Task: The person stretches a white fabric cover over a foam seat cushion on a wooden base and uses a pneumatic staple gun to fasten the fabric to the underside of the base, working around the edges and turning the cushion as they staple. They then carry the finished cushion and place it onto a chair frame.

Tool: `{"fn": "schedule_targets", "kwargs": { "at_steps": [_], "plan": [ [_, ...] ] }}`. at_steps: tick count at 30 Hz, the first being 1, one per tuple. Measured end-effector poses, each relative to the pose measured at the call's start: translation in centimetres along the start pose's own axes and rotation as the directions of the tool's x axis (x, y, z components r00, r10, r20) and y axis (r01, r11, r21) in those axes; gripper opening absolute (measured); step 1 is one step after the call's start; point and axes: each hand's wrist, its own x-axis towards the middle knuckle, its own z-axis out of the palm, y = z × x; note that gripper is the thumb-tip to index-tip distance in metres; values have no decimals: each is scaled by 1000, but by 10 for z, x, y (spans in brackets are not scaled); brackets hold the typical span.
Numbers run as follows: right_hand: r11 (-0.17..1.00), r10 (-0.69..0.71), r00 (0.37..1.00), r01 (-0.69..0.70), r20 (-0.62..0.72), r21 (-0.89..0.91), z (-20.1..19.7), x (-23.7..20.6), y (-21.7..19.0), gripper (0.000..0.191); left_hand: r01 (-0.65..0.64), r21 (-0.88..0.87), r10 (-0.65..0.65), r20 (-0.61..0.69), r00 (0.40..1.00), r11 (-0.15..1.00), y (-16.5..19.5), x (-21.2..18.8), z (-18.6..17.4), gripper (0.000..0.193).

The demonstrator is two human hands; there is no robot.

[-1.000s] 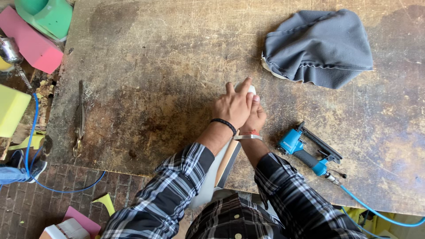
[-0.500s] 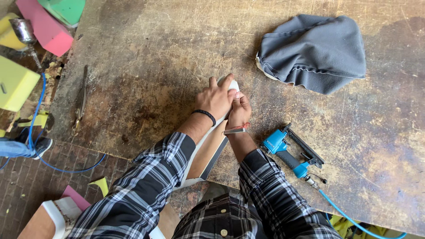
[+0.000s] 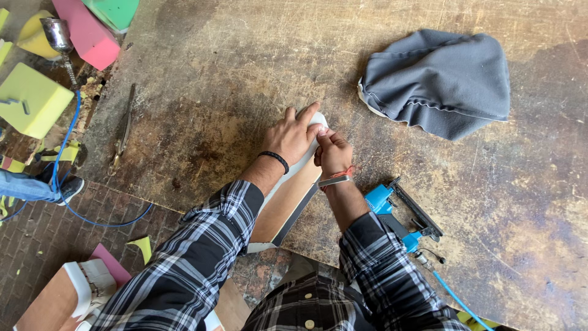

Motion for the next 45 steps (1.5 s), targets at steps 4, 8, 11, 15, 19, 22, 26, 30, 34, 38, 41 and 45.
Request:
{"fn": "schedule_targets", "kwargs": {
  "at_steps": [4,8,11,15,19,22,26,30,34,38,41,45],
  "plan": [
    [982,100,974,-129,202,139,-15,9,-1,19,-57,33,58,-44,997,998,4,0,-2,58],
    [1000,18,992,-19,122,8,-10,15,-1,23,-4,55,3,17,1000,998,11,1,-2,59],
    [991,-21,997,30,73,-129,-5,18,-11,20,43,71,-42,-6,999,997,18,2,-1,57],
    [903,22,995,21,94,-430,-24,15,-18,23,62,106,-52,-92,994,992,20,3,7,54],
    [416,-298,942,271,151,-868,-88,-24,-5,26,37,170,-25,-74,997,985,12,4,16,52],
    [8,-171,983,-71,-71,-997,-148,-62,10,43,2,114,9,-95,995,994,2,8,19,61],
    [-100,-285,958,-59,-28,-993,-213,-92,31,95,15,110,-8,-66,998,994,-6,16,20,62],
    [41,-311,943,139,119,-989,-221,-71,43,99,17,132,-10,-53,999,991,-4,17,22,60],
    [259,-25,991,-119,-130,-959,-192,-44,15,83,28,140,-22,-41,999,990,4,15,20,60],
    [563,-30,999,-16,-40,-826,-143,-49,-14,47,9,179,6,-82,997,984,10,9,20,60],
    [841,-191,981,183,37,-509,-102,-48,-28,28,24,184,-12,-66,998,983,11,6,18,65],
    [897,-233,971,236,53,-375,-73,-40,-30,11,36,210,-28,-39,999,977,14,6,18,65]
  ]
}}
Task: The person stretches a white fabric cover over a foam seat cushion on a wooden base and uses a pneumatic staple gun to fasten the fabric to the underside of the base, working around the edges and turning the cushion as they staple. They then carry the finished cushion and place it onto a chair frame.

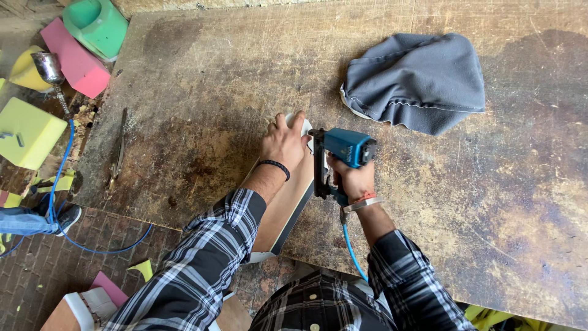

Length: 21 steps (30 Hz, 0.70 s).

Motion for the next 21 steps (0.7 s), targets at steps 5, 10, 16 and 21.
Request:
{"fn": "schedule_targets", "kwargs": {
  "at_steps": [5,10,16,21],
  "plan": [
    [995,57,998,-57,-2,-79,6,9,9,10,13,27,-13,12,1000,1000,2,3,3,67],
    [985,64,996,-54,55,-163,1,13,14,10,-23,45,23,12,1000,999,-2,2,4,75],
    [972,125,990,-109,65,-208,-1,6,12,14,-38,56,31,129,991,998,-3,1,0,119],
    [991,56,992,-41,111,-129,-4,0,7,17,-263,-262,252,-74,965,929,-53,-26,-5,69]
  ]
}}
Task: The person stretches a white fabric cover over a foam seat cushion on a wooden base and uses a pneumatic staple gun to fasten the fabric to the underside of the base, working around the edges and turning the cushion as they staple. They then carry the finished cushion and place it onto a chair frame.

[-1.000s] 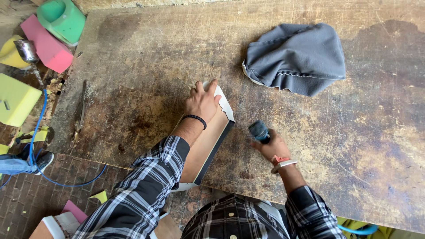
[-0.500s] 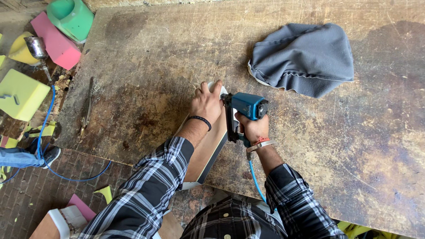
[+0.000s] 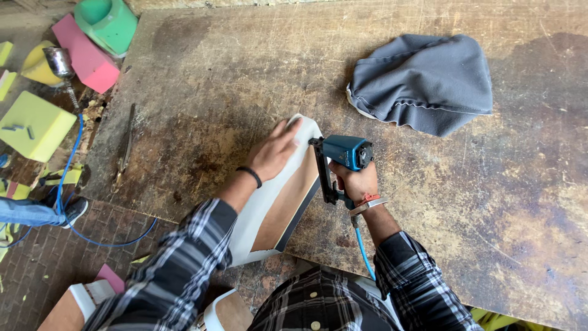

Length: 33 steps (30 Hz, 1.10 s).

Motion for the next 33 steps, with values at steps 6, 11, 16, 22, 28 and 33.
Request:
{"fn": "schedule_targets", "kwargs": {
  "at_steps": [6,11,16,22,28,33],
  "plan": [
    [996,-2,1000,3,-7,88,2,-11,-1,28,249,153,-268,123,955,956,18,-29,14,62],
    [983,-70,997,66,16,172,-2,-24,1,29,149,255,-183,115,976,956,31,-23,22,72],
    [997,-51,998,50,24,65,-2,-27,8,24,111,326,-187,212,959,939,27,-19,25,83],
    [998,6,997,-2,74,-61,3,-24,20,20,81,377,-162,190,968,923,31,-19,12,103],
    [966,-43,996,61,80,-250,8,-41,29,32,199,301,-310,383,870,933,43,-23,-9,140],
    [990,24,989,-3,146,-141,9,-58,33,41,125,-439,53,370,927,890,-11,-52,-21,107]
  ]
}}
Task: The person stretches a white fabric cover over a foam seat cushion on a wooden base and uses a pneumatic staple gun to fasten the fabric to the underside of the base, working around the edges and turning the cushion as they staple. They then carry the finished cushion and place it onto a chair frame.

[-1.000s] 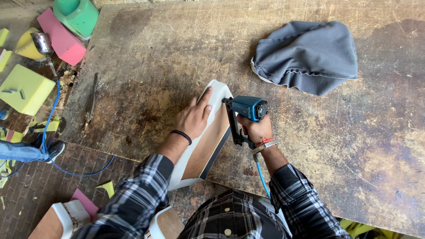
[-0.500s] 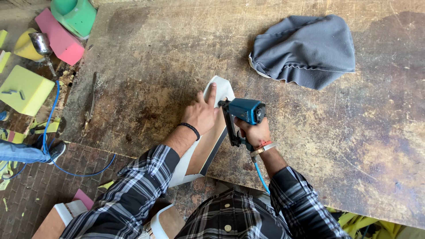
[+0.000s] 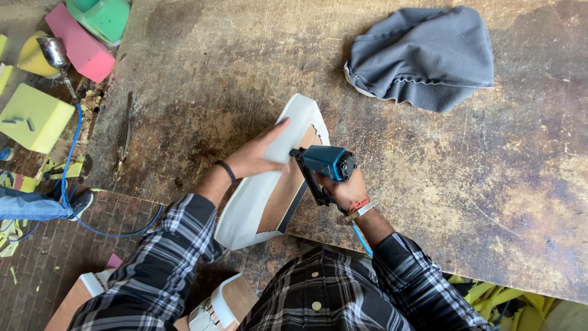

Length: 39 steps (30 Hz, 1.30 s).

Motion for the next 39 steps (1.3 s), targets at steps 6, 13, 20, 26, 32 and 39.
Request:
{"fn": "schedule_targets", "kwargs": {
  "at_steps": [6,13,20,26,32,39],
  "plan": [
    [977,-96,995,90,-20,-193,13,-14,1,39,-122,-295,100,-89,991,948,-40,5,11,67],
    [930,122,992,-123,-24,-345,21,-13,15,43,-213,-369,165,-158,974,904,-43,1,14,65],
    [721,241,964,-257,-115,-643,-16,6,55,63,90,-20,-92,-150,984,996,-18,-19,24,93],
    [624,-181,961,-53,-210,-780,-53,-4,70,64,19,90,17,-379,925,996,-2,-13,20,98],
    [966,255,964,-251,-77,54,-4,9,23,43,56,2,-51,-400,915,998,0,43,10,85],
    [754,424,905,-376,38,538,39,24,-9,48,-291,-466,115,-369,922,835,-39,8,83,72]
  ]
}}
